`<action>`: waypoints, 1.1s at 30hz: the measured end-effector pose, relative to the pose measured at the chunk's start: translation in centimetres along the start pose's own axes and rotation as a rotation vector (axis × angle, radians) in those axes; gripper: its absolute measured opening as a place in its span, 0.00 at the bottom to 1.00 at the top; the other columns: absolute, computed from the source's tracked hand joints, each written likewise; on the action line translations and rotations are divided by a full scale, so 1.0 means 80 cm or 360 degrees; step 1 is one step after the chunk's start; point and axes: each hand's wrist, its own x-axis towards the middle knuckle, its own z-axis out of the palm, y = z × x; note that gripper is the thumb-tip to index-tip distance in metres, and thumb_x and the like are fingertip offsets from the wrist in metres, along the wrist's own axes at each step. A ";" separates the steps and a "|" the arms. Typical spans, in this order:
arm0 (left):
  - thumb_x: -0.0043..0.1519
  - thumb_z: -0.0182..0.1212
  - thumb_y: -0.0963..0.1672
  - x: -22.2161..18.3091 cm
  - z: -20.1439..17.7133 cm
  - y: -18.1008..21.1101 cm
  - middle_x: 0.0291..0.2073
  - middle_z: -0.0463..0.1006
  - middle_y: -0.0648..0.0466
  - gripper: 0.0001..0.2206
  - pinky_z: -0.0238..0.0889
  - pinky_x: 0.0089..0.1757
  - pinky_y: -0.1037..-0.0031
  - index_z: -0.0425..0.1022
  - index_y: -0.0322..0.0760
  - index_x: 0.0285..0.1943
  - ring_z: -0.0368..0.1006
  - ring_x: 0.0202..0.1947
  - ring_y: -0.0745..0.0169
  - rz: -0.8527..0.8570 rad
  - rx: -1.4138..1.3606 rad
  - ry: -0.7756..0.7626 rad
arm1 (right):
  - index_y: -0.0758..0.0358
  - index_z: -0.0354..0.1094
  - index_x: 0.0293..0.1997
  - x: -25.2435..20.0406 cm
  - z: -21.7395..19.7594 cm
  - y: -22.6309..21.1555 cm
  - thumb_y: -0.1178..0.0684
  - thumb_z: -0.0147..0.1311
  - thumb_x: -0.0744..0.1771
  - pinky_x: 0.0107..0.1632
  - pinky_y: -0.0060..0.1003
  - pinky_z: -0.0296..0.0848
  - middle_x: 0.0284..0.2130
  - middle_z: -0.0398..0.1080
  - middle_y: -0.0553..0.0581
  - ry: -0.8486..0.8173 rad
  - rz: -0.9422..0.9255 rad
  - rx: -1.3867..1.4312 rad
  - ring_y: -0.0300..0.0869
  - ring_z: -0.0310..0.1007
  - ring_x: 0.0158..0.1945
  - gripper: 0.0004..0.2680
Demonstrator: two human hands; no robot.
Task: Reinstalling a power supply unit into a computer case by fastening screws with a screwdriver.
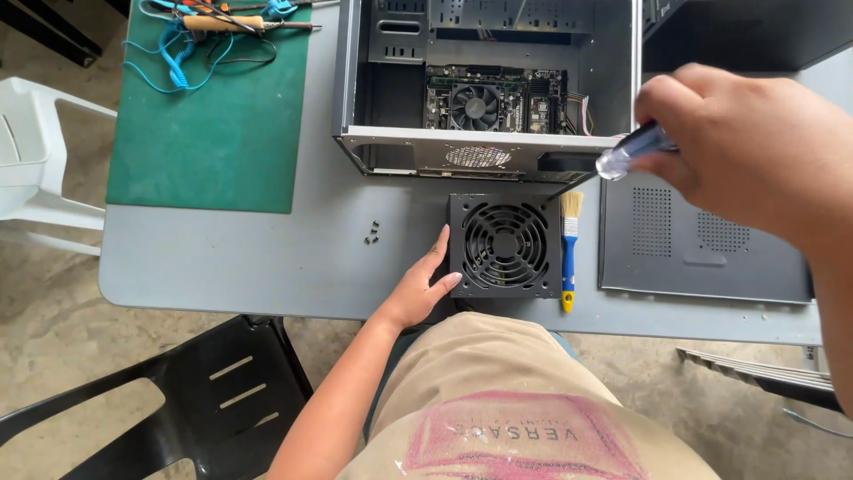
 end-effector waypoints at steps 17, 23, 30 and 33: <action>0.65 0.48 0.50 0.006 -0.001 -0.006 0.79 0.36 0.58 0.35 0.31 0.70 0.63 0.33 0.51 0.80 0.32 0.79 0.59 0.0013 0.0063 0.0022 | 0.43 0.63 0.52 -0.003 -0.015 0.017 0.40 0.60 0.62 0.39 0.51 0.75 0.51 0.65 0.47 -0.0139 0.0065 0.0402 0.52 0.77 0.30 0.16; 0.65 0.47 0.51 0.005 -0.002 -0.005 0.79 0.35 0.58 0.35 0.30 0.70 0.62 0.32 0.51 0.80 0.30 0.79 0.59 0.0025 0.0073 -0.0010 | 0.49 0.62 0.37 -0.007 0.019 0.012 0.30 0.39 0.76 0.25 0.39 0.65 0.31 0.67 0.44 0.0189 0.0152 -0.0435 0.45 0.75 0.26 0.18; 0.65 0.47 0.52 0.005 -0.004 -0.007 0.79 0.37 0.56 0.36 0.30 0.70 0.62 0.32 0.53 0.79 0.31 0.79 0.59 0.0037 0.0095 -0.0008 | 0.38 0.67 0.47 -0.011 0.016 0.004 0.37 0.47 0.68 0.31 0.40 0.74 0.42 0.68 0.41 0.0005 0.0128 -0.0128 0.43 0.78 0.34 0.08; 0.65 0.47 0.52 0.006 -0.005 -0.006 0.80 0.37 0.56 0.36 0.30 0.70 0.62 0.32 0.54 0.79 0.31 0.79 0.58 0.0027 0.0100 -0.0010 | 0.39 0.73 0.40 -0.011 0.038 0.018 0.23 0.37 0.73 0.31 0.37 0.71 0.31 0.77 0.42 -0.0130 0.0562 -0.0276 0.43 0.80 0.35 0.20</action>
